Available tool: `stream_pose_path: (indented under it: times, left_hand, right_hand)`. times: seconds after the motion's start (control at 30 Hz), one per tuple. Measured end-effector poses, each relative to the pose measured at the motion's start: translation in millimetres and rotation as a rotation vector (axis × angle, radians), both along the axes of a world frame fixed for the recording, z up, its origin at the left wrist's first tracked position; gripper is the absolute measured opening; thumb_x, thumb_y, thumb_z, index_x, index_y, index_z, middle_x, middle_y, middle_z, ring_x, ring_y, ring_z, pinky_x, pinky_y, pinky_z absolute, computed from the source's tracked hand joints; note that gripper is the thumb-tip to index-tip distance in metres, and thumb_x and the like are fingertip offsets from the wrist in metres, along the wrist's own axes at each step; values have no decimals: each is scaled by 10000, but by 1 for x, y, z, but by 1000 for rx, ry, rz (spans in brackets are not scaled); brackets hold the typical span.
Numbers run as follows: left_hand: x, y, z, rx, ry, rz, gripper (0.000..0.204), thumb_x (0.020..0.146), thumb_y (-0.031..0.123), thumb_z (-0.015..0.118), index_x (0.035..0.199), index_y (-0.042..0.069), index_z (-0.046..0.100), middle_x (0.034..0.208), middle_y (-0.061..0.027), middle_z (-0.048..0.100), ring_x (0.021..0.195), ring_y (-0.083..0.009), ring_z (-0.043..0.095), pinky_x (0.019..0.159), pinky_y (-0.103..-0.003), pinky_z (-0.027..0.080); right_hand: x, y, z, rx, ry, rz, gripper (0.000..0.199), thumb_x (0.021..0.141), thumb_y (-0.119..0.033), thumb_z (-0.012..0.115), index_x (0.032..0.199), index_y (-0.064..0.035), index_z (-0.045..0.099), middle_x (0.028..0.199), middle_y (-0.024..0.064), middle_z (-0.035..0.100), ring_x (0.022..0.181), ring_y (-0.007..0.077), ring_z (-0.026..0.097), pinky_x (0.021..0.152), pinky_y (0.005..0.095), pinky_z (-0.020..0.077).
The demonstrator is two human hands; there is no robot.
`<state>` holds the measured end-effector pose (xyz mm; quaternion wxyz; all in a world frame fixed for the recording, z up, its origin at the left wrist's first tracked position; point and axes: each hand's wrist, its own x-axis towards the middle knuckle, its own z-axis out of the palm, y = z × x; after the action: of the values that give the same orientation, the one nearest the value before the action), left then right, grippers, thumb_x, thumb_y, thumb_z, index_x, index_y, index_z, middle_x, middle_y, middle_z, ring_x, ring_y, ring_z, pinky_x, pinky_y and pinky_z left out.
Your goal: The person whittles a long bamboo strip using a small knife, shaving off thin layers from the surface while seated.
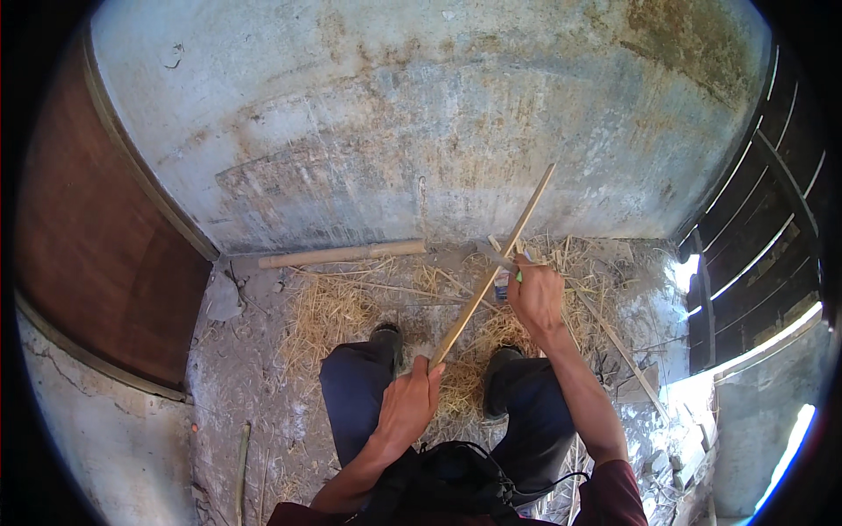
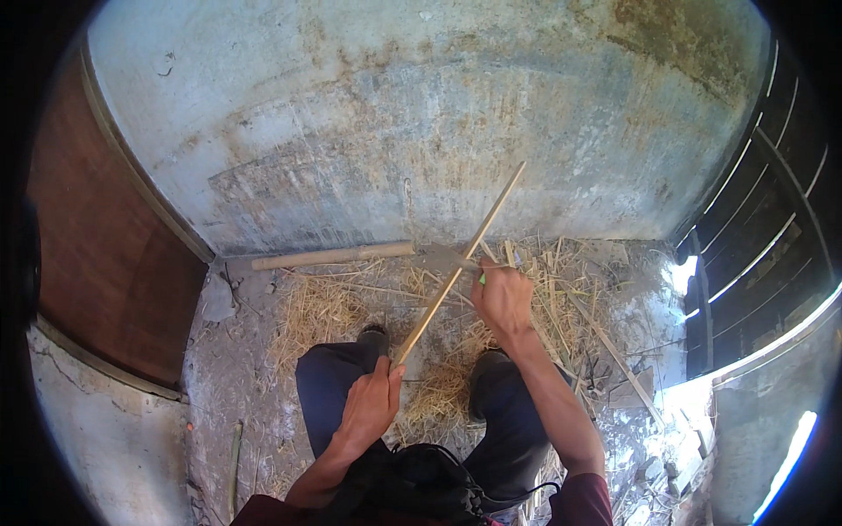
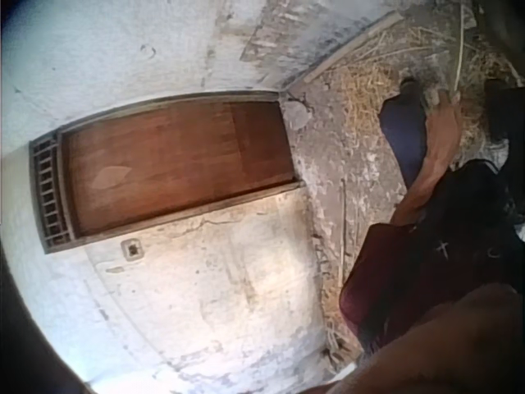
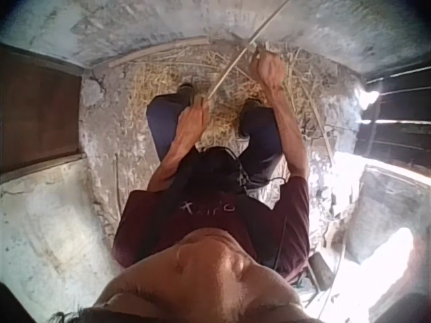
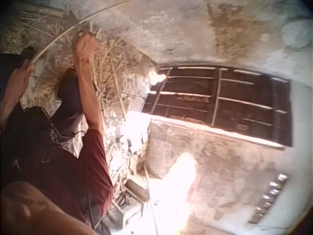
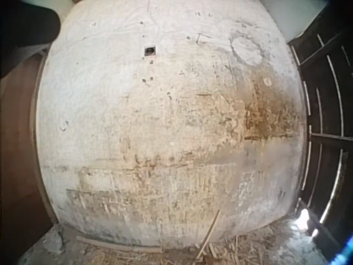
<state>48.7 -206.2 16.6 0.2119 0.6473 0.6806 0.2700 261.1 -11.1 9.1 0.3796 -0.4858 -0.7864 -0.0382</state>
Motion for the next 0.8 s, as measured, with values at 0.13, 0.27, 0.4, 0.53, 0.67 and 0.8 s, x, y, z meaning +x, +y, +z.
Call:
stream_pose_path:
  times: [0.13, 0.27, 0.4, 0.53, 0.67, 0.8]
  left_hand:
    - [-6, -9, 4, -48, 2, 11, 288, 1142, 262, 527, 1050, -11, 529, 689, -307, 633, 713, -549, 652, 629, -646, 489]
    - [-7, -3, 7, -7, 19, 13, 282, 1140, 260, 532, 1050, -7, 530, 689, -306, 633, 712, -548, 653, 628, -646, 491]
    - [-10, 7, 5, 15, -35, 7, 297, 1145, 257, 524, 1047, -23, 536, 691, -306, 617, 721, -554, 638, 626, -636, 465]
    - [-15, 17, -7, 21, -193, -65, 307, 1154, 254, 504, 1055, -33, 544, 694, -309, 603, 733, -559, 624, 636, -629, 449]
    - [-12, 21, -15, 21, -176, -48, 304, 1157, 259, 495, 1053, -23, 543, 703, -311, 608, 735, -561, 626, 640, -634, 453]
    - [-7, 22, -10, 0, -55, 18, 313, 1154, 279, 497, 1052, -14, 537, 709, -310, 637, 733, -567, 646, 646, -655, 478]
  right_hand:
    - [-8, -14, 11, -123, 36, -11, 78, 863, -97, 683, 918, -43, 693, 715, 198, 700, 629, 392, 709, 569, 502, 551]
    - [-16, -31, -2, -59, 28, 179, 64, 859, -95, 682, 907, -54, 689, 724, 183, 698, 645, 386, 713, 565, 501, 552]
    - [-31, -48, -10, -90, -12, 286, 91, 848, -75, 679, 933, -45, 680, 719, 166, 678, 631, 380, 700, 565, 485, 545]
    - [-36, -51, -8, -84, -5, 326, 123, 849, -65, 678, 965, -26, 673, 696, 166, 666, 613, 379, 695, 557, 481, 537]
    - [-39, -51, -12, -87, -20, 288, 154, 812, -108, 704, 943, -41, 661, 729, 156, 692, 646, 383, 721, 567, 496, 576]
    - [-42, -47, -15, -135, -76, 232, 137, 804, -104, 709, 915, -42, 658, 735, 156, 702, 639, 381, 725, 571, 491, 587]
